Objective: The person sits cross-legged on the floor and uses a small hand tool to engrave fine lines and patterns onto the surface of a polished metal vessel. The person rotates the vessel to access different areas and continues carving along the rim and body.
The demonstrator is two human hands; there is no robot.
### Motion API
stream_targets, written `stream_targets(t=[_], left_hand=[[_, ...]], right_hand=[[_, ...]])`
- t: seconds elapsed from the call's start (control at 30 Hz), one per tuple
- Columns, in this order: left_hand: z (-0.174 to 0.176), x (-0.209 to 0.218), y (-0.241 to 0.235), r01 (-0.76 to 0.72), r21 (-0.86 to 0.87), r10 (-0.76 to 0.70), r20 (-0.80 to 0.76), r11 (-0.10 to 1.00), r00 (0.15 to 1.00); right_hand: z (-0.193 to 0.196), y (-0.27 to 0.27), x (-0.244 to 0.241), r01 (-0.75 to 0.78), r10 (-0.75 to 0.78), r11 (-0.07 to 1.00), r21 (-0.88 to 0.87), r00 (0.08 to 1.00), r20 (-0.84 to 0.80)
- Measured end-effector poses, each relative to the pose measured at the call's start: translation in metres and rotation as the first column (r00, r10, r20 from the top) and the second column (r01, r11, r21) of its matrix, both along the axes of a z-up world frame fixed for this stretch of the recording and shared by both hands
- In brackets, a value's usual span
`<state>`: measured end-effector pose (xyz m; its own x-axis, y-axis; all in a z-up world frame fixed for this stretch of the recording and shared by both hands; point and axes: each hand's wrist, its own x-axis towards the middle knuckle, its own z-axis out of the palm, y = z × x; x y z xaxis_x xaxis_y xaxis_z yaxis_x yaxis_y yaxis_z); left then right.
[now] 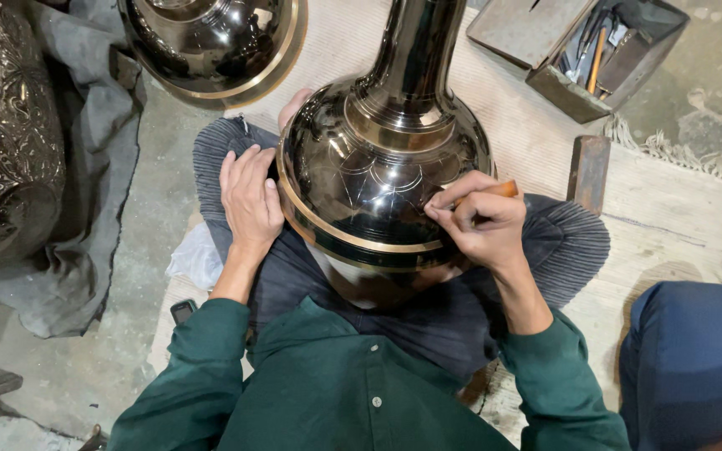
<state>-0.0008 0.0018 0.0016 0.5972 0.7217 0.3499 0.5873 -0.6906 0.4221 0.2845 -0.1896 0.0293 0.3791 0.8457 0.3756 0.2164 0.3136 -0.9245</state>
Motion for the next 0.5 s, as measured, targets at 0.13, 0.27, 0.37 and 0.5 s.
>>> stream_targets(t=[0.13,0.27,0.37,0.5], left_hand=[[-0.0009,-0.0002,0.0006,0.001,-0.004,-0.001,0.003,1.000,1.000],[-0.0019,-0.0005,0.0009,0.002,-0.002,-0.002,0.004,1.000,1.000],[-0.0016,-0.0004,0.0002,0.004,-0.003,-0.004,0.005,1.000,1.000],[-0.0013,-0.0008,-0.0002,-0.002,-0.007,0.002,0.003,1.000,1.000]], right_hand=[[-0.0029,-0.0019,-0.0022,0.024,-0.024,0.999,0.035,1.000,-0.009],[-0.0068,-0.0033,-0.0065,0.064,-0.063,0.997,0.032,0.998,-0.022],[-0.0076,-0.0077,-0.0079,0.073,-0.073,0.997,0.032,0.997,-0.004],[-0.0082,-0.0092,-0.0095,0.087,-0.088,0.995,0.054,0.996,0.006]])
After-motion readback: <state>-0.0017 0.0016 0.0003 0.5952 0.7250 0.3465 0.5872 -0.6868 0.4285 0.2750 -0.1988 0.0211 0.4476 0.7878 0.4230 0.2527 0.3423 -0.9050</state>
